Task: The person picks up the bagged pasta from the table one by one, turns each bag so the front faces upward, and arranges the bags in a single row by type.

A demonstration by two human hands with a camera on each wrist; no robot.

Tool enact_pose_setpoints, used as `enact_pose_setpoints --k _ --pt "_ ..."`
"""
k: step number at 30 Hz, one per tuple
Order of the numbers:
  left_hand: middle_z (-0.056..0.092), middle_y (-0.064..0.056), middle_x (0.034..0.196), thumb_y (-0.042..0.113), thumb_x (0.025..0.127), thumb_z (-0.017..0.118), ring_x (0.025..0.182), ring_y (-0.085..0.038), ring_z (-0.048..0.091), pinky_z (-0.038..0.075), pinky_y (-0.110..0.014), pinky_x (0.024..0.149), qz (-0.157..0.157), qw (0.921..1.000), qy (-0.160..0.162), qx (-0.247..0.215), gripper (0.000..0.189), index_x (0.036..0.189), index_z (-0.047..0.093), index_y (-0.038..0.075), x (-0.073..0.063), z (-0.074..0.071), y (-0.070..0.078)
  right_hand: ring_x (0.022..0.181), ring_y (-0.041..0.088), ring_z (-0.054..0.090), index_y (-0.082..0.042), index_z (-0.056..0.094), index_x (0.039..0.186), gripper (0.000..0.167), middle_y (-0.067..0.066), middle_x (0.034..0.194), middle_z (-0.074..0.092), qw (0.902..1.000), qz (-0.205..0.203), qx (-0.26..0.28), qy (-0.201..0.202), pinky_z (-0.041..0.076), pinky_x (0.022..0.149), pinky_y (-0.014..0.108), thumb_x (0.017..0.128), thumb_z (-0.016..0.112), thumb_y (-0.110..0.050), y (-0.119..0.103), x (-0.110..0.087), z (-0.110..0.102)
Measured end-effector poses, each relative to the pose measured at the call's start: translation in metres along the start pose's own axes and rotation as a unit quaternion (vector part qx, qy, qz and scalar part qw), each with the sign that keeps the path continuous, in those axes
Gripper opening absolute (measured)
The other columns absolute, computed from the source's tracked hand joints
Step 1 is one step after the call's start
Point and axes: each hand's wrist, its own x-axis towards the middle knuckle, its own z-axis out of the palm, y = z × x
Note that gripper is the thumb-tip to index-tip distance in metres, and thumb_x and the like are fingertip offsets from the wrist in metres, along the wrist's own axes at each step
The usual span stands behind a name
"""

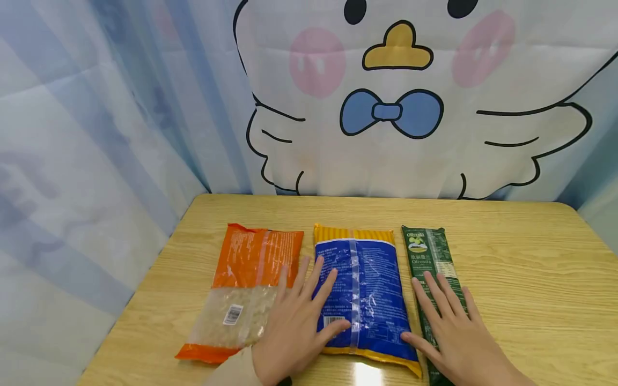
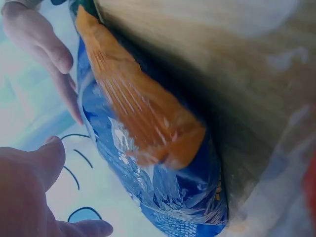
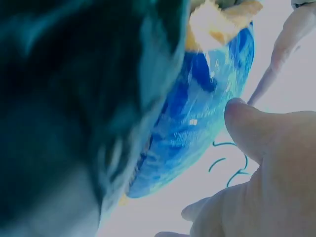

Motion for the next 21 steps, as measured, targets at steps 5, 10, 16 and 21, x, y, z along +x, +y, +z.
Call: enact_pose_setpoints --k 5,10,16,21 --pt "0.015 -0.013 0.166 0.069 0.096 0.039 0.153 -0.035 0.0 0.012 -0.066 0.119 0.026 0.9986 0.04 0.023 0.08 0.158 0.029 0.02 0.014 -0.001 0.002 0.151 0.043 0.004 -0.014 0.016 0.16 0.096 0.022 0.163 0.016 0.9997 -0.008 0.023 -0.002 0.001 0.116 0.071 0.09 0.055 -0.066 0.01 0.002 -0.005" --pt "0.013 -0.013 0.166 0.068 0.097 0.038 0.153 -0.037 -0.001 0.006 -0.064 0.121 0.029 0.9984 0.04 0.025 0.078 0.158 0.027 0.02 0.029 -0.008 0.005 0.151 0.044 0.003 -0.012 0.013 0.16 0.095 0.024 0.163 0.013 0.9999 -0.005 0.012 -0.01 0.003 0.116 0.071 0.092 0.054 -0.064 0.019 0.004 -0.01" --pt "0.012 -0.012 0.166 0.066 0.098 0.038 0.153 -0.035 -0.003 -0.002 -0.062 0.12 0.04 0.9982 0.038 0.024 0.077 0.159 0.025 0.019 0.046 -0.016 0.013 0.151 0.045 0.004 -0.011 0.009 0.161 0.096 0.025 0.163 0.011 0.9999 -0.005 0.003 -0.01 0.003 0.116 0.07 0.093 0.056 -0.061 0.027 0.004 -0.014" --pt "0.01 -0.011 0.166 0.066 0.099 0.037 0.153 -0.034 -0.002 0.0 -0.06 0.122 0.044 0.9981 0.033 0.029 0.076 0.158 0.026 0.019 0.058 -0.019 0.02 0.15 0.046 0.003 -0.012 0.008 0.161 0.096 0.025 0.163 0.01 0.9999 -0.003 0.007 -0.012 0.003 0.116 0.071 0.094 0.055 -0.061 0.031 0.004 -0.015"
